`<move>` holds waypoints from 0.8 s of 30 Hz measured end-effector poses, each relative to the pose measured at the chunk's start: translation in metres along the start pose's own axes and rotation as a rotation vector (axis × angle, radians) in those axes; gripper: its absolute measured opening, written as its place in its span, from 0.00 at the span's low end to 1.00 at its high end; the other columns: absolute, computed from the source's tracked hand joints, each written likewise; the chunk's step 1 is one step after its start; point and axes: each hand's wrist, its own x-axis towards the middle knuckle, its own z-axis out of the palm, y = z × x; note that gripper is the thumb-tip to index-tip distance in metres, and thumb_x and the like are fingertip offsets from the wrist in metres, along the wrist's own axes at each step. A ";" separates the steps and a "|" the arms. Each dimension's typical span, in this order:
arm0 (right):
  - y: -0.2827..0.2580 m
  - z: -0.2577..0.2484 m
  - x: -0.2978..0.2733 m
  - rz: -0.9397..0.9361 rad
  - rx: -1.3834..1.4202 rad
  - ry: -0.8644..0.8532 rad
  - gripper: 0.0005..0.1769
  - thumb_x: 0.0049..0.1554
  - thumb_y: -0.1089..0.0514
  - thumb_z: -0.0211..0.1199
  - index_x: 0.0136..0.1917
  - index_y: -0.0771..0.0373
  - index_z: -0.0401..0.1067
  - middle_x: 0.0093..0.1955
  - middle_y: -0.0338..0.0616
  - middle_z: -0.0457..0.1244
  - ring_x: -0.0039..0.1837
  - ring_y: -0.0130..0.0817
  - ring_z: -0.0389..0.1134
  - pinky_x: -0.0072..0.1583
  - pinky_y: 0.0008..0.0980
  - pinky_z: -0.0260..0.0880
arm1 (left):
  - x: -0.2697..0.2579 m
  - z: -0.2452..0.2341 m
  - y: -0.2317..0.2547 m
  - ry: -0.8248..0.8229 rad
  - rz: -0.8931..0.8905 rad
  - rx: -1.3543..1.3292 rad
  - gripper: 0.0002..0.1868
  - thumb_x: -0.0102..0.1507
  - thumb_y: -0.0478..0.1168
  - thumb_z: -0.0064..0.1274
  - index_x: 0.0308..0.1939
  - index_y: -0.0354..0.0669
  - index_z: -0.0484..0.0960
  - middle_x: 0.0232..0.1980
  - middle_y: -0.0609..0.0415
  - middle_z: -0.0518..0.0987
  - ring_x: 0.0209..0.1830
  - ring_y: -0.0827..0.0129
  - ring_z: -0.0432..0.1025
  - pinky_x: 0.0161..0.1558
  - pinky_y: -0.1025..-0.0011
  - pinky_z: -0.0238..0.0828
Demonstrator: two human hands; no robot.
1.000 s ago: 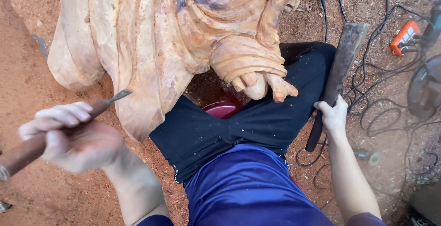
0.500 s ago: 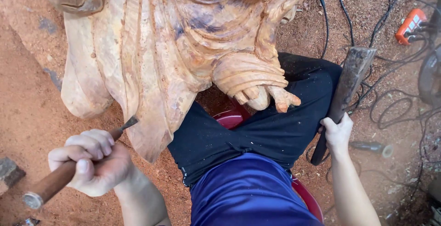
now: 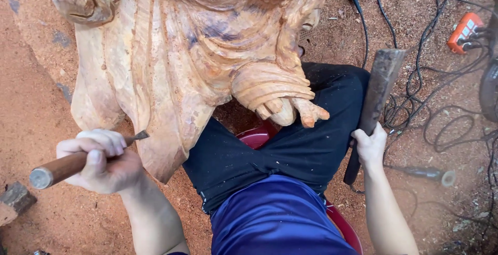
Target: Carving a wooden sculpture using a chisel and mallet
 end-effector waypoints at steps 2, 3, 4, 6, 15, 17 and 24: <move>-0.006 0.001 -0.001 -0.051 -0.049 -0.045 0.09 0.44 0.64 0.57 0.39 0.64 0.60 0.25 0.48 0.59 0.26 0.33 0.61 0.30 0.33 0.59 | -0.001 -0.006 -0.001 -0.001 0.035 -0.024 0.11 0.64 0.39 0.47 0.35 0.46 0.58 0.23 0.56 0.55 0.18 0.73 0.50 0.23 0.76 0.48; -0.004 0.001 0.000 -0.051 -0.046 -0.047 0.09 0.44 0.64 0.57 0.39 0.64 0.60 0.25 0.48 0.59 0.26 0.33 0.61 0.30 0.33 0.59 | -0.001 -0.005 -0.001 -0.002 0.037 -0.022 0.11 0.64 0.39 0.47 0.35 0.46 0.58 0.23 0.56 0.55 0.18 0.73 0.50 0.23 0.76 0.48; -0.003 0.001 0.001 -0.047 -0.039 -0.049 0.10 0.44 0.64 0.57 0.39 0.64 0.60 0.25 0.48 0.59 0.26 0.33 0.61 0.30 0.33 0.60 | -0.001 -0.005 0.000 -0.005 0.035 -0.020 0.11 0.64 0.39 0.46 0.34 0.45 0.59 0.23 0.56 0.55 0.18 0.73 0.50 0.22 0.76 0.48; -0.003 0.001 0.001 -0.043 -0.029 -0.057 0.10 0.44 0.64 0.58 0.40 0.65 0.61 0.26 0.48 0.60 0.26 0.33 0.61 0.30 0.33 0.61 | 0.000 -0.006 0.003 -0.007 0.036 -0.012 0.10 0.64 0.39 0.45 0.34 0.45 0.60 0.23 0.56 0.55 0.18 0.73 0.50 0.22 0.75 0.47; 0.021 -0.003 0.004 -0.021 0.095 -0.005 0.10 0.45 0.65 0.56 0.41 0.65 0.59 0.26 0.47 0.56 0.25 0.34 0.58 0.27 0.33 0.57 | -0.001 -0.007 0.003 0.020 0.004 -0.032 0.09 0.63 0.39 0.45 0.35 0.45 0.60 0.23 0.55 0.55 0.17 0.73 0.50 0.22 0.74 0.46; 0.036 -0.006 0.009 0.003 0.180 0.018 0.10 0.47 0.66 0.56 0.41 0.63 0.58 0.30 0.45 0.56 0.25 0.34 0.58 0.26 0.33 0.57 | -0.002 -0.008 0.004 -0.013 0.024 -0.050 0.11 0.65 0.41 0.47 0.36 0.45 0.60 0.24 0.56 0.55 0.18 0.74 0.50 0.23 0.74 0.45; 0.032 -0.010 0.012 0.009 0.125 0.024 0.09 0.48 0.65 0.57 0.41 0.64 0.59 0.29 0.45 0.57 0.26 0.34 0.59 0.27 0.32 0.59 | -0.002 -0.017 0.010 0.037 0.007 -0.089 0.11 0.66 0.42 0.47 0.35 0.47 0.60 0.23 0.58 0.54 0.18 0.73 0.48 0.22 0.74 0.46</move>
